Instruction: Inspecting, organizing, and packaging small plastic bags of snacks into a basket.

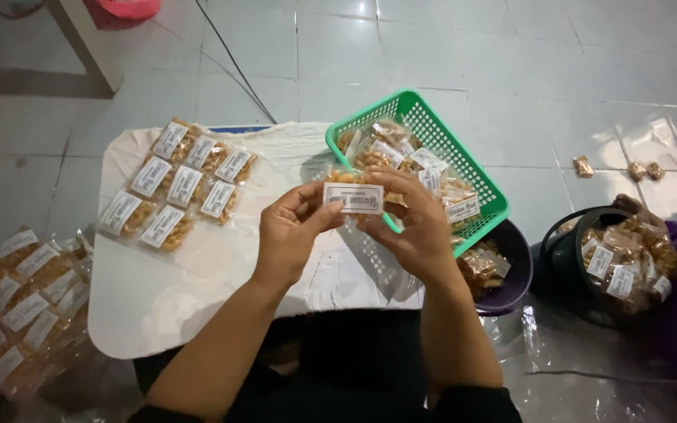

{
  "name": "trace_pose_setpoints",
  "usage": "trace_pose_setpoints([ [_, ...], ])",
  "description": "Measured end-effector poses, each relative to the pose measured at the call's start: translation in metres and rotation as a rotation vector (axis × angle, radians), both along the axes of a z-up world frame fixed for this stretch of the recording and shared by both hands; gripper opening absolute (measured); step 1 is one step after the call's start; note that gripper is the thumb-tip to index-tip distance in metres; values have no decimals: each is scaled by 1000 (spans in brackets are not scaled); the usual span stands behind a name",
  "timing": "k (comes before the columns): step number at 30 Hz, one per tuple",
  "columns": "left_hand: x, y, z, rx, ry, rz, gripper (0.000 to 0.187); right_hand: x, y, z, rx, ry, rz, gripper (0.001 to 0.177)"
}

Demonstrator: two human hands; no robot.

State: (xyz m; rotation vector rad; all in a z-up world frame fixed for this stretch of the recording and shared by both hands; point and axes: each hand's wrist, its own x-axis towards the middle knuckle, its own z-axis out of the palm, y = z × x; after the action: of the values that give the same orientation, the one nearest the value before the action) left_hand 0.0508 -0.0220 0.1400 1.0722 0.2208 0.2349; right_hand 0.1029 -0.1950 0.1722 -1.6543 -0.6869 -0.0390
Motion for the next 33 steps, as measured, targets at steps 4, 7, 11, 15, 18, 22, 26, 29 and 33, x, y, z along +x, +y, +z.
trace_pose_setpoints([
  [4, -5, 4, -11, -5, 16, 30, 33, -8, 2, -20, 118, 134, 95, 76],
  [7, -10, 5, -15, -35, 12, 53, 32, -11, 3, -45, 246, 301, 76, 63],
  [11, -16, 6, -22, -57, 14, 44, 32, -12, 9, -71, 501, 589, 31, 39],
  [15, -21, 6, -32, -106, 39, 22, 33, -16, 11, -82, 597, 723, -43, 35],
  [18, -21, 8, -41, -159, 65, 9, 33, -15, 7, -97, 656, 794, -34, 39],
  [22, -19, 6, -51, -133, 64, 12, 33, -16, 7, -94, 635, 770, -18, 40],
  [26, -23, -2, -66, -136, 91, 114, 31, -23, 12, -102, 572, 669, 23, 56],
  [29, -29, -2, -85, 32, 81, 104, 32, -28, 13, -119, 466, 601, -48, 54],
  [33, -41, 27, -121, 1128, -161, 156, 54, -32, -7, -140, 353, 505, -235, 51],
])
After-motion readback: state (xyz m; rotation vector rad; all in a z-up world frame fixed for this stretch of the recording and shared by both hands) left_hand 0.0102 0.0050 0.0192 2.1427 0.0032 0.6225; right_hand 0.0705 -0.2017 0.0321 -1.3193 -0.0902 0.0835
